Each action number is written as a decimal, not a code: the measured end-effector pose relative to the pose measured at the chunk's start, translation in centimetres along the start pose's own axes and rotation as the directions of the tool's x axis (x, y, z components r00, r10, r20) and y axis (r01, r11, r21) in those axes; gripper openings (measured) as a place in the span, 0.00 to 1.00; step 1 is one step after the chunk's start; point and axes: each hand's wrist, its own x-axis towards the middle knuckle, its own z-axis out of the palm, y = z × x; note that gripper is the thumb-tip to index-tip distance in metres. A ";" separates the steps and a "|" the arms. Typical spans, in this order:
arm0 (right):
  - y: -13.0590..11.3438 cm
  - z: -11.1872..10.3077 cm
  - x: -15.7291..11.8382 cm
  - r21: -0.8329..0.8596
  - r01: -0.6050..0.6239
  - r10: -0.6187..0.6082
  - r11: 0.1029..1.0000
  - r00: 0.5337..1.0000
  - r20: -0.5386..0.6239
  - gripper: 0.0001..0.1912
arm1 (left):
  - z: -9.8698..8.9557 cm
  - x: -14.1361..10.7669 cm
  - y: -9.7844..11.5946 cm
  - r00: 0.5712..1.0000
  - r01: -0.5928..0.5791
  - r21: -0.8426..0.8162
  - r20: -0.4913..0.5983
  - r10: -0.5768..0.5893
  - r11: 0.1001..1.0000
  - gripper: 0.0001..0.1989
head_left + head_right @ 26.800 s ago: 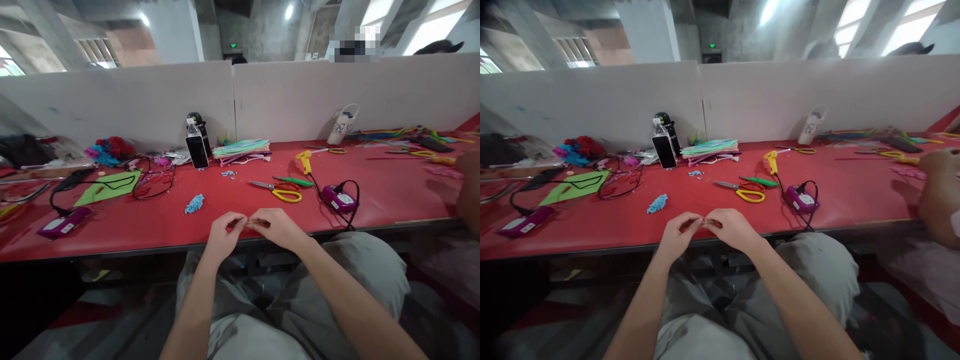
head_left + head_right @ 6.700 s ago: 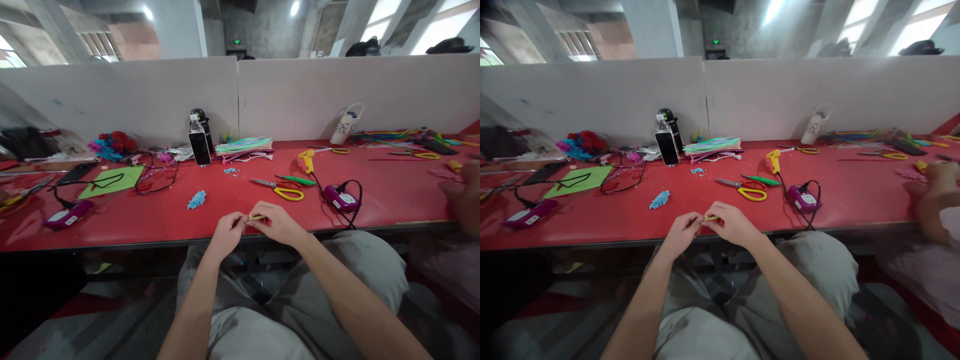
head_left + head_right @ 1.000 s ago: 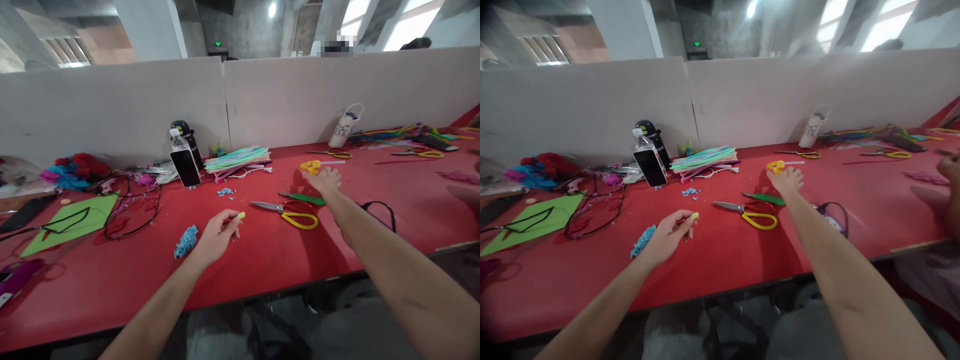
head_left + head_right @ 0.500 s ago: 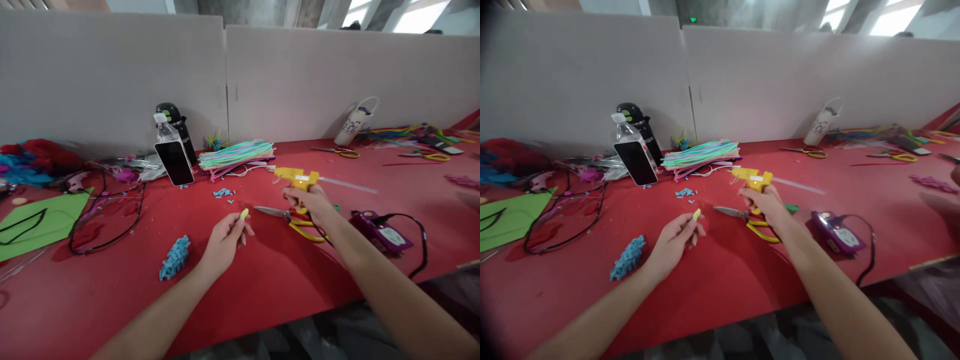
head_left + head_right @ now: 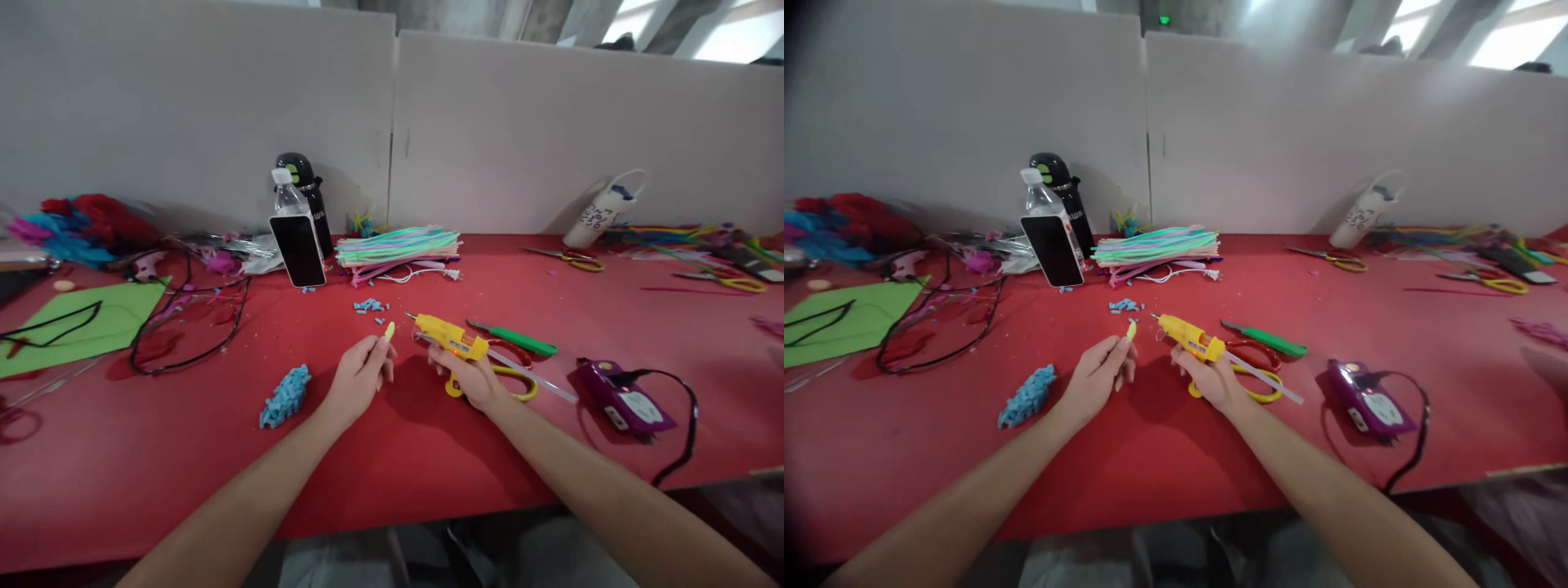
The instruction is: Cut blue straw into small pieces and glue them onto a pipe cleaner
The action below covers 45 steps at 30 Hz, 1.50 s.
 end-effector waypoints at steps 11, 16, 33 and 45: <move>1.0 -4.1 5.6 -0.040 -0.052 0.052 0.998 0.999 -0.003 0.15 | -0.8 -0.2 -0.1 0.999 0.019 0.042 0.036 -0.021 0.999 0.19; 0.0 -2.4 3.3 -0.080 -0.034 0.038 0.996 0.998 0.049 0.17 | -1.1 -0.2 -0.7 0.999 0.002 0.081 -0.034 0.001 0.997 0.19; 0.0 -0.9 0.4 -0.251 -0.067 0.097 0.966 0.990 0.106 0.15 | -1.0 0.4 -0.5 1.000 -0.002 0.251 0.001 0.002 0.968 0.21; -0.2 -0.7 0.4 -0.271 -0.108 0.129 0.957 0.990 0.060 0.15 | -0.9 0.4 -0.4 1.000 0.013 0.270 0.013 -0.018 0.963 0.21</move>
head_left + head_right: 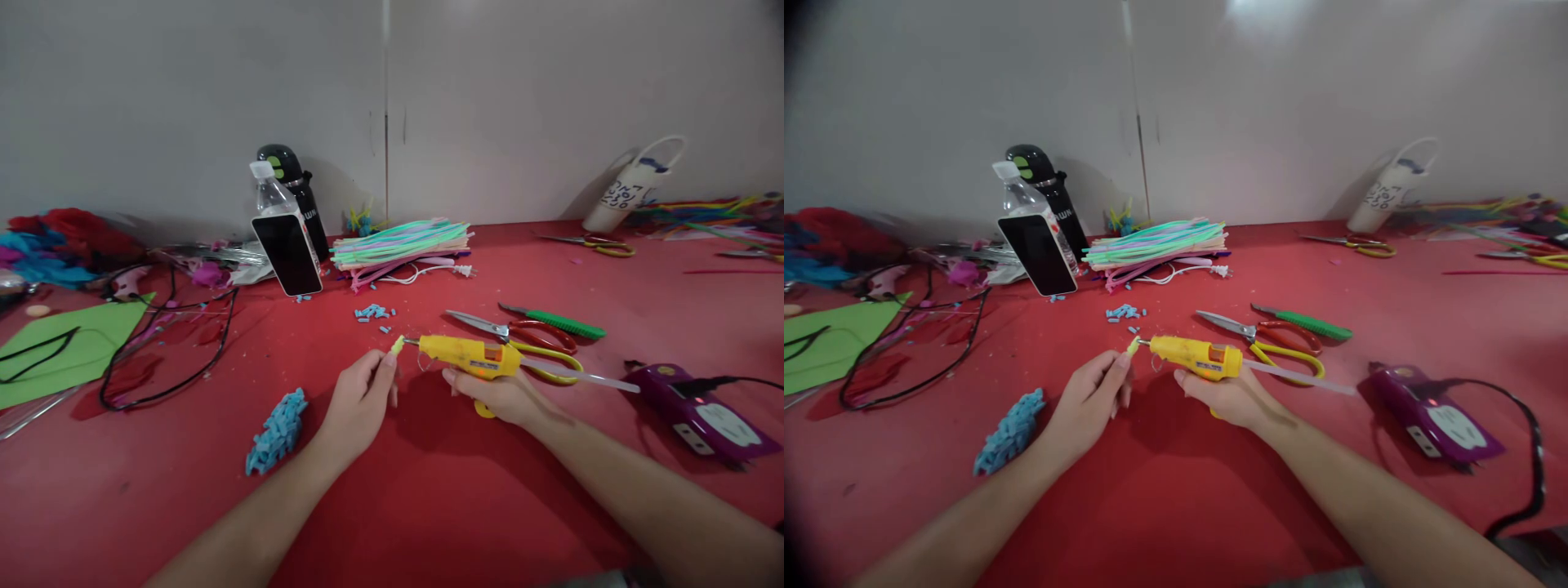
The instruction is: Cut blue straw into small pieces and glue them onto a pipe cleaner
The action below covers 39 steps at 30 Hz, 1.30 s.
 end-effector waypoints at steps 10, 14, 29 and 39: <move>-1.1 -0.1 -0.4 -0.090 -0.017 0.017 0.996 1.000 -0.007 0.14 | -0.1 -0.1 0.5 1.000 0.010 -0.001 0.030 -0.010 1.000 0.22; -1.2 -0.1 -0.4 -0.108 -0.015 0.013 0.994 1.000 -0.025 0.15 | -0.1 0.0 0.3 0.999 0.012 0.000 0.032 -0.012 1.000 0.22; -1.2 -0.1 -0.3 -0.093 -0.018 0.015 0.995 0.999 -0.038 0.15 | 0.0 -0.2 0.1 0.999 0.016 -0.010 0.042 -0.015 1.000 0.22; -1.2 0.1 0.5 -0.165 0.058 -0.078 0.985 0.990 -0.117 0.15 | 0.0 -0.2 -0.1 0.994 -0.016 -0.102 0.103 0.027 0.995 0.18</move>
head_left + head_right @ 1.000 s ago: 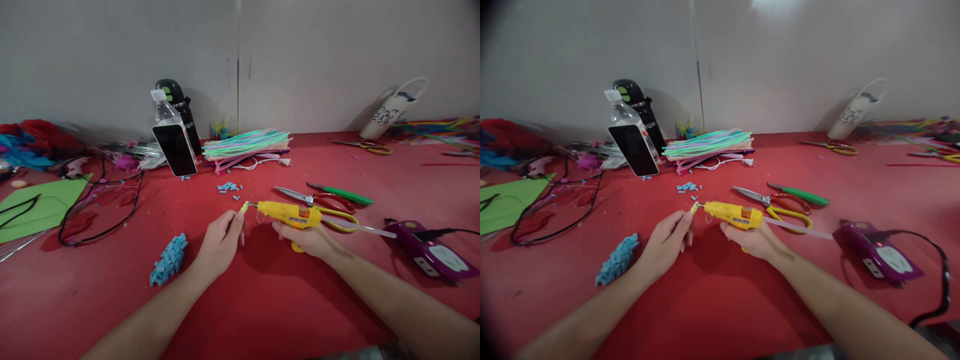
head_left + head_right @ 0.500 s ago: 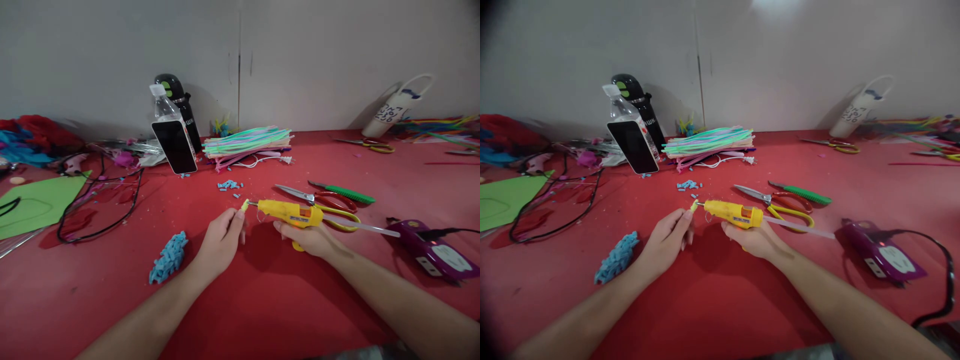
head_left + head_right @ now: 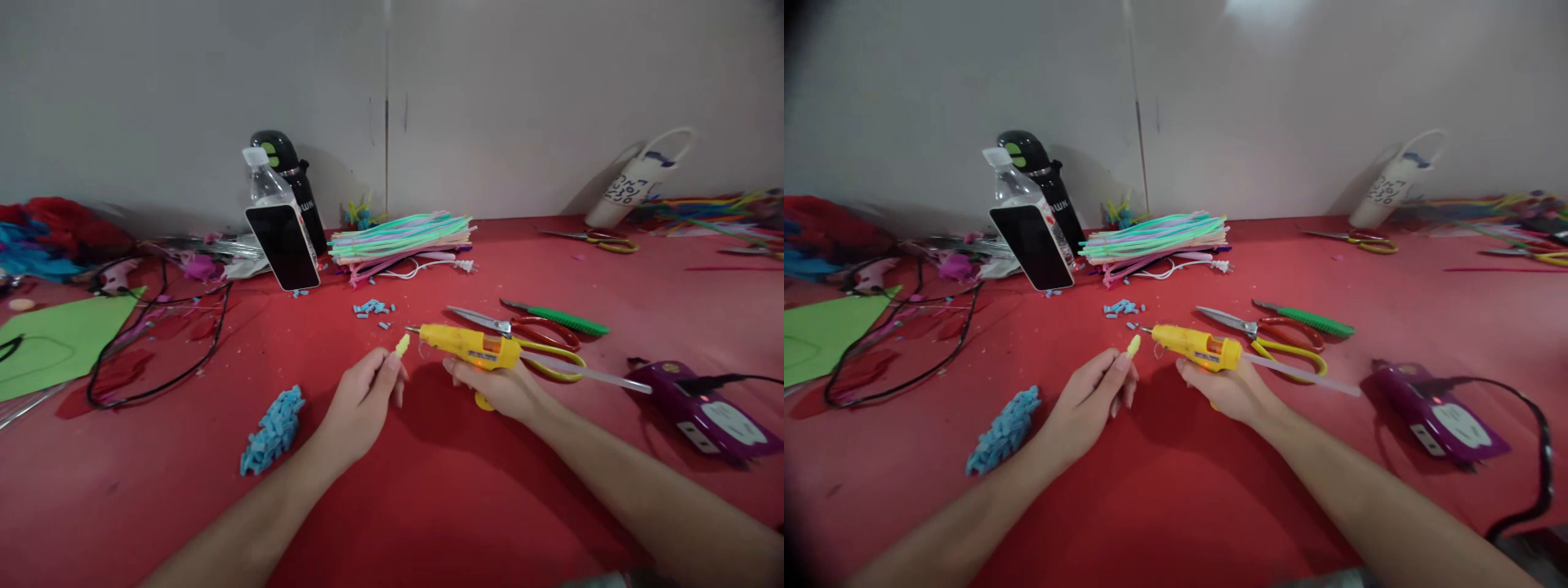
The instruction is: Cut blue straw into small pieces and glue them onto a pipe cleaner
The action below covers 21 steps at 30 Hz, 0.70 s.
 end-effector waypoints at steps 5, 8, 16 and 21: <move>0.9 -1.6 2.0 -0.126 0.131 -0.144 0.983 0.984 -0.106 0.13 | -0.3 -0.3 0.2 0.997 0.006 -0.034 0.074 -0.004 0.999 0.18; 2.0 -2.7 3.5 -0.193 0.072 -0.107 0.979 0.978 -0.179 0.14 | -0.4 -0.5 0.5 0.994 0.020 -0.038 0.111 -0.016 0.999 0.18; 2.3 -4.9 6.9 -0.273 -0.032 -0.008 0.962 0.990 -0.142 0.22 | -0.6 -0.8 0.6 0.991 0.025 -0.054 0.135 -0.018 0.998 0.18; 2.7 -6.4 5.6 -0.270 0.022 -0.040 0.963 0.997 -0.062 0.26 | -0.8 -0.9 0.7 0.994 -0.013 -0.036 0.107 0.016 0.999 0.18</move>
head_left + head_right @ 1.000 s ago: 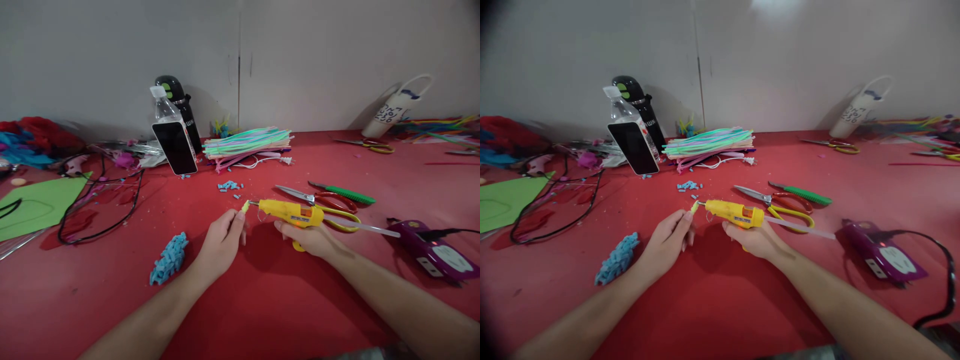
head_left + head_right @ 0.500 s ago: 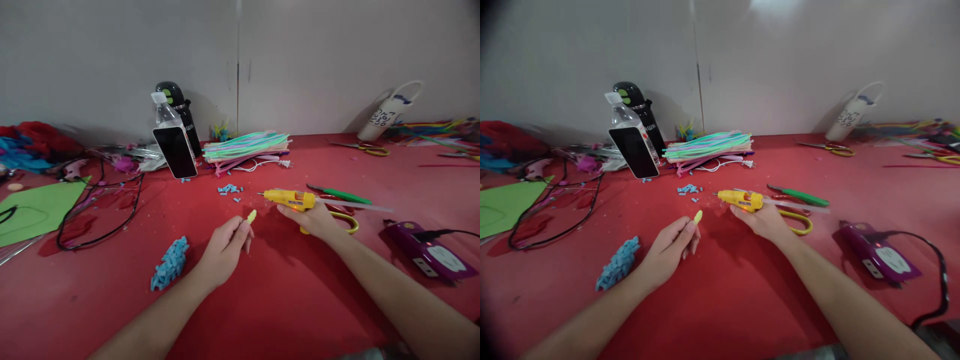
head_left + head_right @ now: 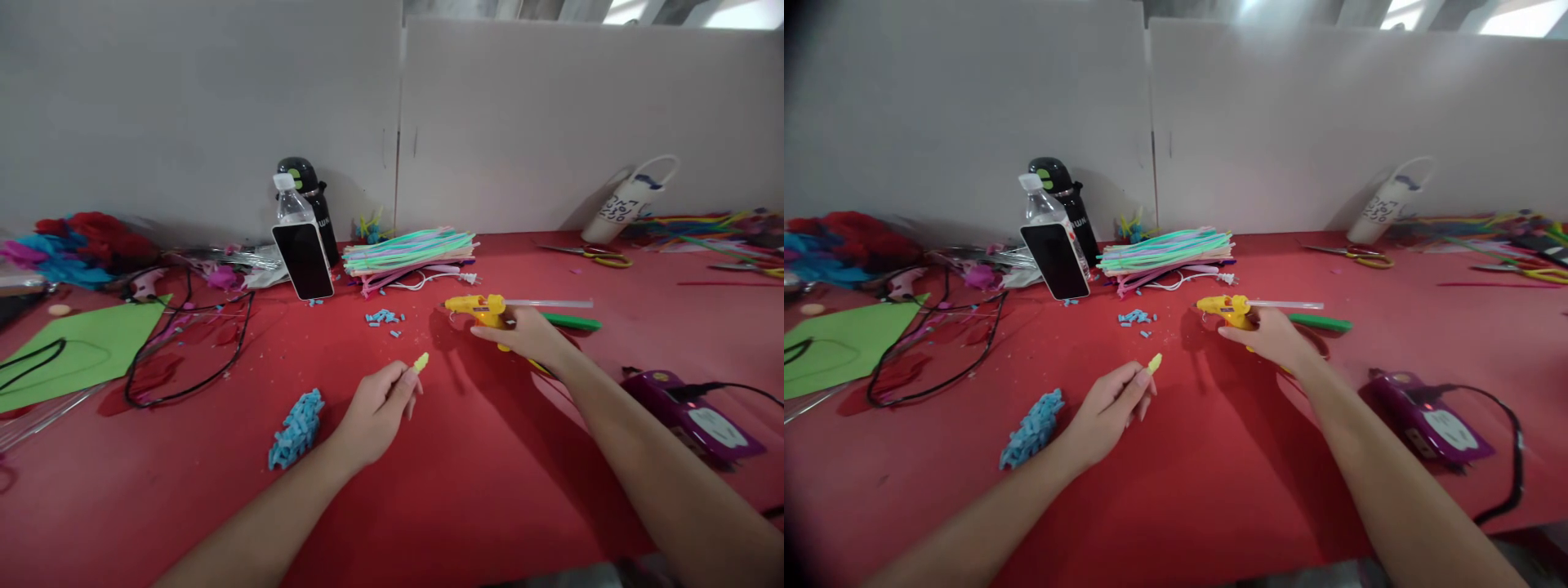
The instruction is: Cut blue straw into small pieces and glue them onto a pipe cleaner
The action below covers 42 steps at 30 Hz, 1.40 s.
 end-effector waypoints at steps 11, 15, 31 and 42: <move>-4.4 1.5 -7.8 0.045 0.297 -0.300 0.954 0.938 0.176 0.08 | -0.5 0.1 0.1 0.989 -0.075 0.059 -0.127 0.082 0.995 0.16; -7.6 6.7 -1.9 -0.012 0.287 -0.282 0.958 0.948 0.151 0.06 | -1.6 0.3 0.4 0.956 -0.085 -0.020 -0.284 0.076 0.996 0.15; -8.4 9.0 1.6 0.240 0.204 -0.242 0.949 0.960 0.140 0.13 | -1.6 1.0 0.9 0.921 -0.065 -0.208 -0.390 -0.022 0.976 0.14; -7.6 6.2 -3.0 0.586 0.170 -0.174 0.792 0.983 -0.050 0.11 | 1.7 4.5 2.3 0.941 -0.073 -0.290 -0.337 -0.030 0.954 0.13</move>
